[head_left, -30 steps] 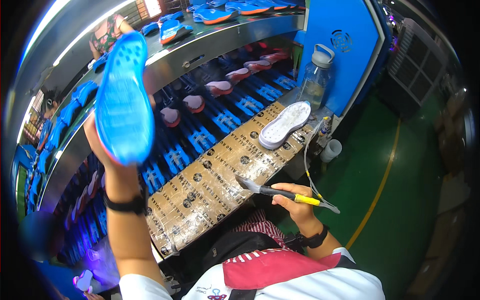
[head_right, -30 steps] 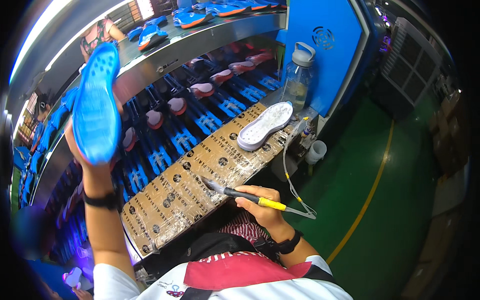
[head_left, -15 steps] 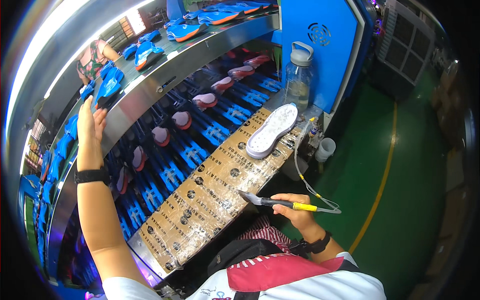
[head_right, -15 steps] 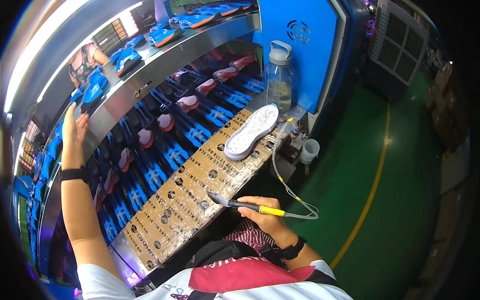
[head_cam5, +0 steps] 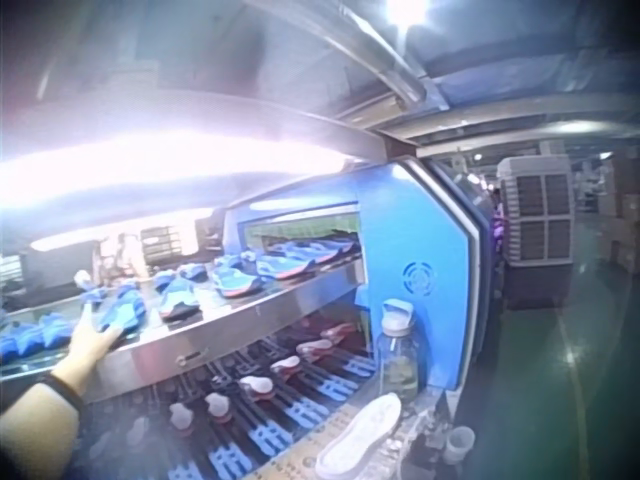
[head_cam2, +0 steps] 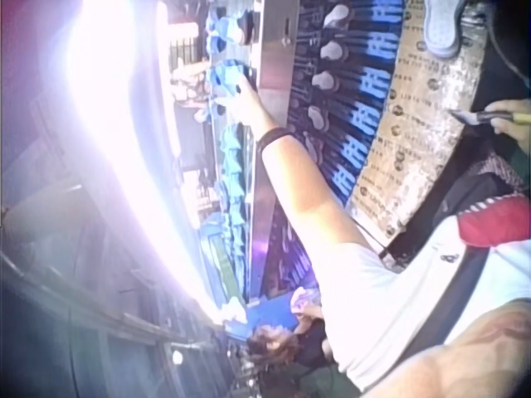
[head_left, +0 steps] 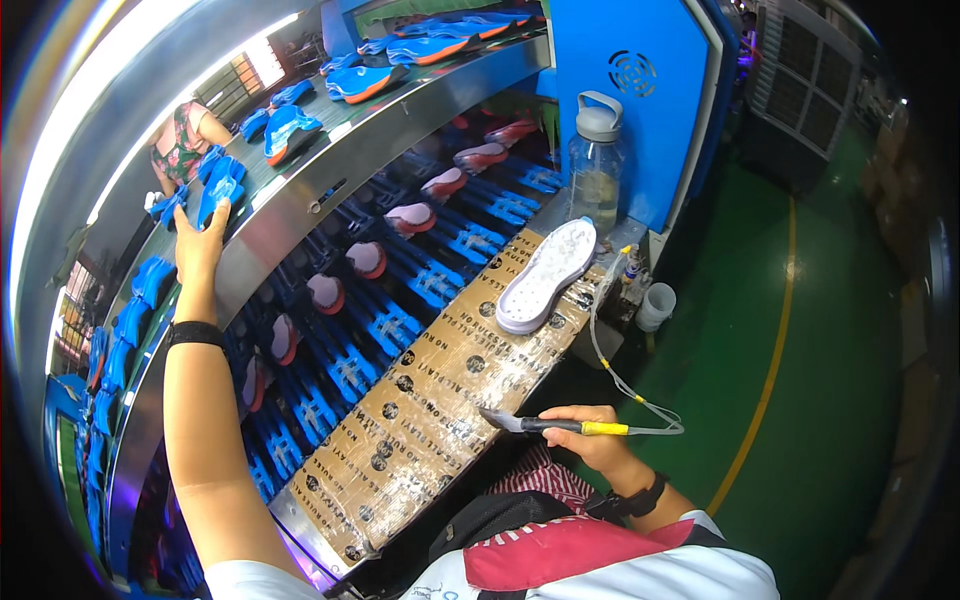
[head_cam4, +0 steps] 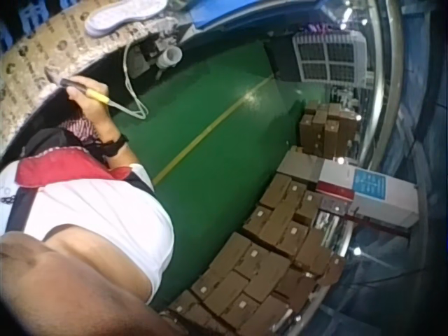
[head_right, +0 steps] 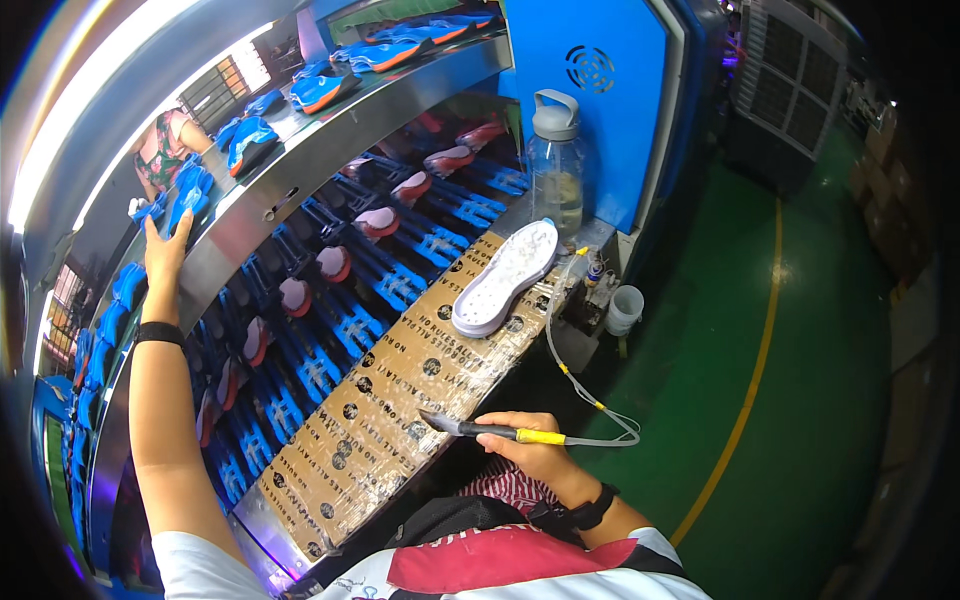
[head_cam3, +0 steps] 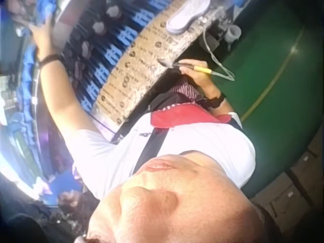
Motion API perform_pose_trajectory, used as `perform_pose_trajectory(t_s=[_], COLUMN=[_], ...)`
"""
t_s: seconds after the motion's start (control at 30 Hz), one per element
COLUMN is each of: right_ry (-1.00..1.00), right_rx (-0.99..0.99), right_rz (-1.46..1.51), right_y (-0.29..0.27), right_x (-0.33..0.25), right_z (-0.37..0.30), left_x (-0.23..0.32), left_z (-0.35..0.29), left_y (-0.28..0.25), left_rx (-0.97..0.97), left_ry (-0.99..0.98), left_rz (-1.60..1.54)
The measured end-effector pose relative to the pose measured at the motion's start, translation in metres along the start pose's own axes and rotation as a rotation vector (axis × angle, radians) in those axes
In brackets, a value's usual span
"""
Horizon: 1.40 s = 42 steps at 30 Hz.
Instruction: Applying adhesive to shoe soles using a specialized brush tool.
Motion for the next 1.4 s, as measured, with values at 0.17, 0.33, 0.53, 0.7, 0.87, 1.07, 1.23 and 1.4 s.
perform_pose_trajectory(t_s=[0.17,0.33,0.53,0.7,0.87,1.07,1.23,1.4], right_ry=[-0.005,-0.012,-0.029,0.033,0.003,0.03,0.0,0.009], right_rx=[0.02,0.08,0.216,0.295,0.276,0.236,0.163,0.145], right_rz=[0.019,-0.055,-0.044,-0.081,-0.108,-0.002,-0.076,-0.004], right_y=[-0.007,-0.018,-0.039,-0.059,-0.052,-0.045,-0.04,-0.035], right_x=[-0.001,-0.013,-0.009,0.001,-0.001,0.006,-0.002,0.003], right_z=[0.001,-0.008,-0.032,-0.046,-0.037,-0.024,-0.015,-0.014], left_x=[0.082,0.138,0.147,0.184,0.165,0.15,0.063,0.017], left_z=[-0.061,-0.045,0.008,0.01,0.036,-0.023,0.001,0.031], left_y=[-0.025,0.008,0.067,0.081,0.093,0.011,-0.017,0.034], left_rx=[0.388,-0.021,-0.213,-0.303,-0.274,0.673,0.354,-0.314], left_ry=[0.543,0.415,0.164,0.194,0.191,0.493,-0.009,-0.015], left_rz=[-0.404,-0.358,-0.186,-0.178,-0.222,-0.391,-0.176,-0.568])
Point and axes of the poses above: each hand's wrist, its own z-axis towards the middle knuckle, its own y-axis out of the palm, x = y × z, the point moved 4 cm from there along z, towards the middle knuckle, and after that the axes turned 9 degrees about z, right-handed, at the moved point
